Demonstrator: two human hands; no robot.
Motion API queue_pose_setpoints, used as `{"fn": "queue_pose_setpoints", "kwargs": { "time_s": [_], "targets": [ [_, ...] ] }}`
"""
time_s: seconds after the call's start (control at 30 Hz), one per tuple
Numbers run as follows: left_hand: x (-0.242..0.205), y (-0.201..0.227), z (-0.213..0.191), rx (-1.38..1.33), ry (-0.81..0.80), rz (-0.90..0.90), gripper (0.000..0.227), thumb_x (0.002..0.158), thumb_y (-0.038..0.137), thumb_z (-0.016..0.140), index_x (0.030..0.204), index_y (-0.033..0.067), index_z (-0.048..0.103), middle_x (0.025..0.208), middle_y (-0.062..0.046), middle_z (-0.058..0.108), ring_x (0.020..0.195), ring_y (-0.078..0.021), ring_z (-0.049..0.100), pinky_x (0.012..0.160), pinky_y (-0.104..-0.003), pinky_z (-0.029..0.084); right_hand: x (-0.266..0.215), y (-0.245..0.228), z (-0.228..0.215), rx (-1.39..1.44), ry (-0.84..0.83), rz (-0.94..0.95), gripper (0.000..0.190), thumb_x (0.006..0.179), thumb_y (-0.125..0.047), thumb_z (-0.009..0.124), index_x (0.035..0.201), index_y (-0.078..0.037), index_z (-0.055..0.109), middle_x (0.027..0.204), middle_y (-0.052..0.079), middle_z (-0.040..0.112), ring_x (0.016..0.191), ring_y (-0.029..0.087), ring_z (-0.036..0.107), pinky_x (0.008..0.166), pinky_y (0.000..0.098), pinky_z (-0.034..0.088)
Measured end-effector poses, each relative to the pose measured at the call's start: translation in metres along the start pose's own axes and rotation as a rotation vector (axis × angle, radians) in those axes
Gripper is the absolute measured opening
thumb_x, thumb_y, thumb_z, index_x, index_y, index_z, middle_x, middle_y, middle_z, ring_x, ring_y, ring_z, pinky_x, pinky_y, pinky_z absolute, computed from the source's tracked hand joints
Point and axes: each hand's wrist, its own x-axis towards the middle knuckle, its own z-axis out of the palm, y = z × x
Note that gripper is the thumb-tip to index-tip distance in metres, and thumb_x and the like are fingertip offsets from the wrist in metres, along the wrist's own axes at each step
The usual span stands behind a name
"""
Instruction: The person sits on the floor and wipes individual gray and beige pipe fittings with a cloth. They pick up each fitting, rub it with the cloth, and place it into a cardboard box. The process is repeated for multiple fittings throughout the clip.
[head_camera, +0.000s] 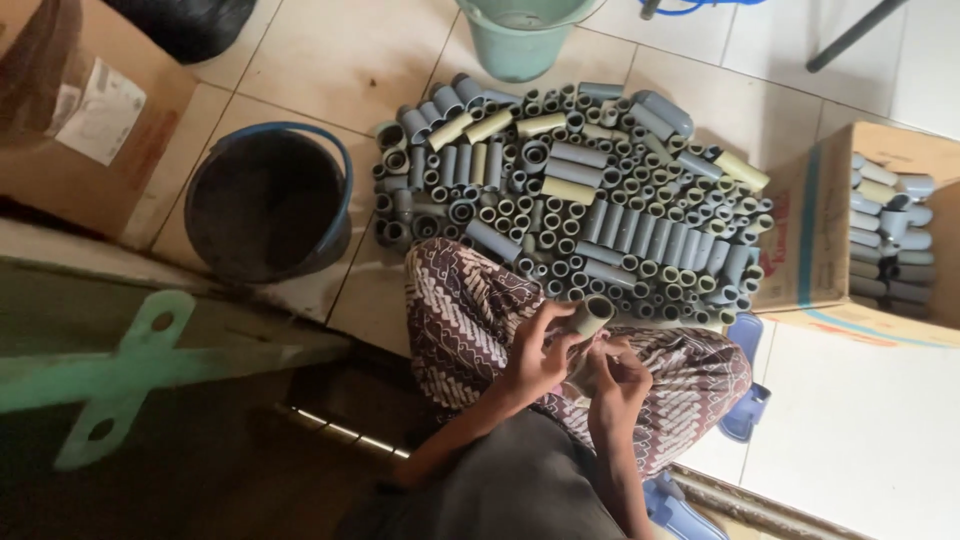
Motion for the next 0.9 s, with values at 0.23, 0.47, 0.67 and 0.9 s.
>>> {"fn": "queue_pose_setpoints", "kwargs": {
  "time_s": [0.23,0.47,0.67,0.9],
  "targets": [
    [0.004,0.029,-0.008,0.182,0.019,-0.052,0.038,0.092,0.019,0.078,0.114,-0.0039,0.058,0.099,-0.022,0.072,0.095,-0.0369,0.074,0.079,-0.044,0.059,-0.005,-0.001,0.002,-0.177,-0.072,-0.060,0.006,0.092,0.004,0.076,0.086,0.003,0.075,0.077,0.009,0.059,0.081,0.008,0.052,0.075,0.0282,0.046],
    [-0.009,0.019,-0.006,-0.014,0.062,-0.118,0.038,0.092,0.012,0.077,0.120,-0.0068,0.059,0.102,-0.027,0.070,0.092,-0.0430,0.072,0.073,-0.046,0.061,0.004,0.011,0.002,-0.105,-0.073,-0.068,0.008,0.098,0.005,0.067,0.092,0.005,0.073,0.078,0.008,0.058,0.080,0.009,0.049,0.077,0.0284,0.045],
    [-0.025,-0.006,-0.008,-0.079,0.035,-0.094,0.033,0.098,0.007,0.067,0.127,-0.0062,0.057,0.107,-0.026,0.068,0.098,-0.0420,0.070,0.078,-0.049,0.060,-0.002,-0.002,0.009,-0.104,-0.149,-0.035,0.006,0.093,0.008,0.070,0.089,0.004,0.073,0.077,0.008,0.059,0.076,0.010,0.051,0.074,0.0283,0.045],
    [-0.025,-0.001,-0.018,-0.199,-0.010,-0.070,0.030,0.104,0.007,0.057,0.131,-0.0042,0.052,0.109,-0.021,0.064,0.107,-0.0369,0.066,0.094,-0.049,0.054,-0.002,-0.009,0.008,-0.074,-0.234,0.003,0.006,0.094,0.009,0.069,0.091,0.006,0.073,0.075,0.009,0.055,0.074,0.009,0.051,0.073,0.0278,0.045]
  ]
}}
